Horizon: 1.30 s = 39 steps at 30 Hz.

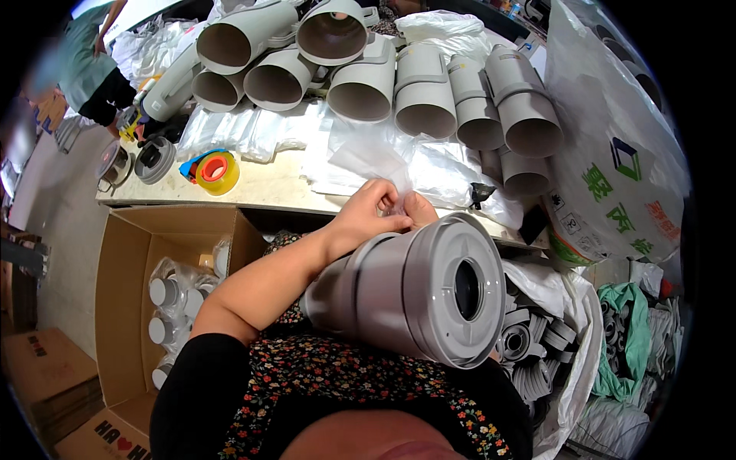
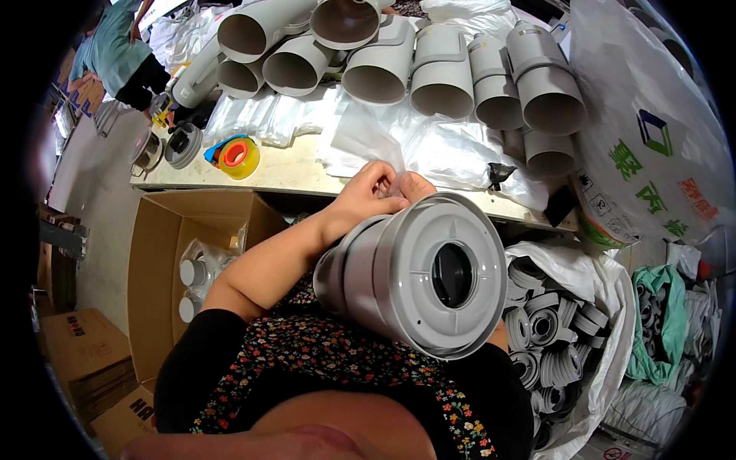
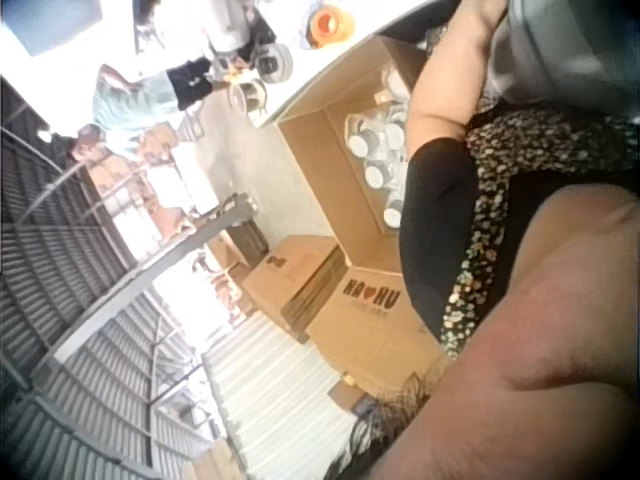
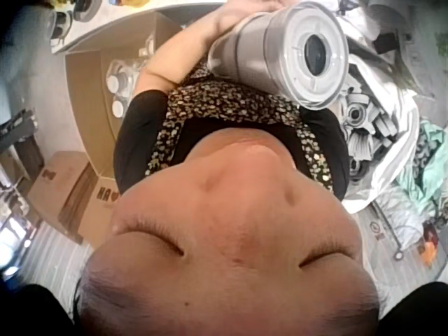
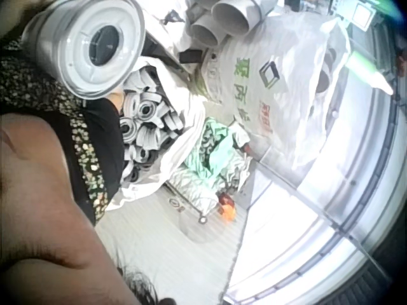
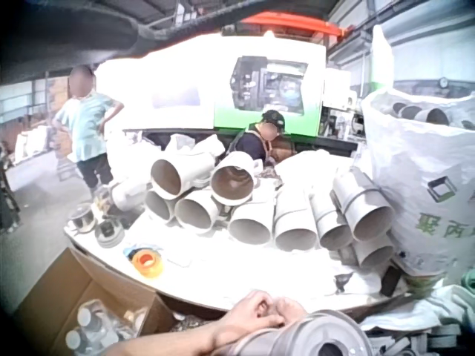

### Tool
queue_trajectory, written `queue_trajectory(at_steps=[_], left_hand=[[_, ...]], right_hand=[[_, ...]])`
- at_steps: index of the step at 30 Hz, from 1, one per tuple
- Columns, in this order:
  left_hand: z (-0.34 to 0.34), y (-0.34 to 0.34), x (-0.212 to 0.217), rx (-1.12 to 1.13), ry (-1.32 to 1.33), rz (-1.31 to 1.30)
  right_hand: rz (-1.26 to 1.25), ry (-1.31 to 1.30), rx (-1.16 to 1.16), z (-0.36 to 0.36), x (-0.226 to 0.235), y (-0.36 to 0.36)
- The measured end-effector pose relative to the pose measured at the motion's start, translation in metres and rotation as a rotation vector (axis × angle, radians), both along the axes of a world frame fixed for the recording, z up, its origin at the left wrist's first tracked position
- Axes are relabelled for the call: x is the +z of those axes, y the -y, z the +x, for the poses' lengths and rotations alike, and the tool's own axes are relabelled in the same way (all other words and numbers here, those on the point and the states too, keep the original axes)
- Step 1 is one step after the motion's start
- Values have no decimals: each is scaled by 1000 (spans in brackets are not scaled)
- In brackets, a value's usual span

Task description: The person assembles grey electric kettles by attaching lids, wraps each unit in a plastic bag, and places them into a cardboard box. The person then closes the box flaps and seals the package with tape using a handheld dispenser.

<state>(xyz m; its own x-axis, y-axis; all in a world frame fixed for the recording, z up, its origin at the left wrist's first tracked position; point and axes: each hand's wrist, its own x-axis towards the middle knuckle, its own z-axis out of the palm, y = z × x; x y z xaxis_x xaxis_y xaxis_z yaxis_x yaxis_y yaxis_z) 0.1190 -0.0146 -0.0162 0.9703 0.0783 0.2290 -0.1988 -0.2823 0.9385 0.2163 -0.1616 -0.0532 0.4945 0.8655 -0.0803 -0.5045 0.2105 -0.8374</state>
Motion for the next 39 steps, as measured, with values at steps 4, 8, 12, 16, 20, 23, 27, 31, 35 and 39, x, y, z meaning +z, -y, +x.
queue_trajectory(at_steps=[4,8,12,16,20,23,27,31,35,39], left_hand=[[25,-21,-25,133,228,262],[38,-92,-45,548,-111,321],[-29,-26,15,194,239,-212],[-58,-1,-4,305,270,-272],[-84,-28,-64,379,263,318],[-141,-53,-105,156,73,565],[-170,-39,-79,356,68,649],[-141,-8,-56,249,279,565],[-95,-9,-60,275,329,742],[-149,-86,-45,734,86,287]], right_hand=[[156,-131,-510,-1,-16,-8],[295,-443,-360,16,-18,62],[222,442,-704,-38,23,141],[483,1104,612,-66,104,133],[218,263,-62,-91,45,140],[-328,-48,-449,-117,-34,135],[-146,171,-7,-160,-61,74],[-141,296,403,-161,-57,15],[-145,568,770,-159,-36,-29],[-226,772,1047,-143,30,-69]])
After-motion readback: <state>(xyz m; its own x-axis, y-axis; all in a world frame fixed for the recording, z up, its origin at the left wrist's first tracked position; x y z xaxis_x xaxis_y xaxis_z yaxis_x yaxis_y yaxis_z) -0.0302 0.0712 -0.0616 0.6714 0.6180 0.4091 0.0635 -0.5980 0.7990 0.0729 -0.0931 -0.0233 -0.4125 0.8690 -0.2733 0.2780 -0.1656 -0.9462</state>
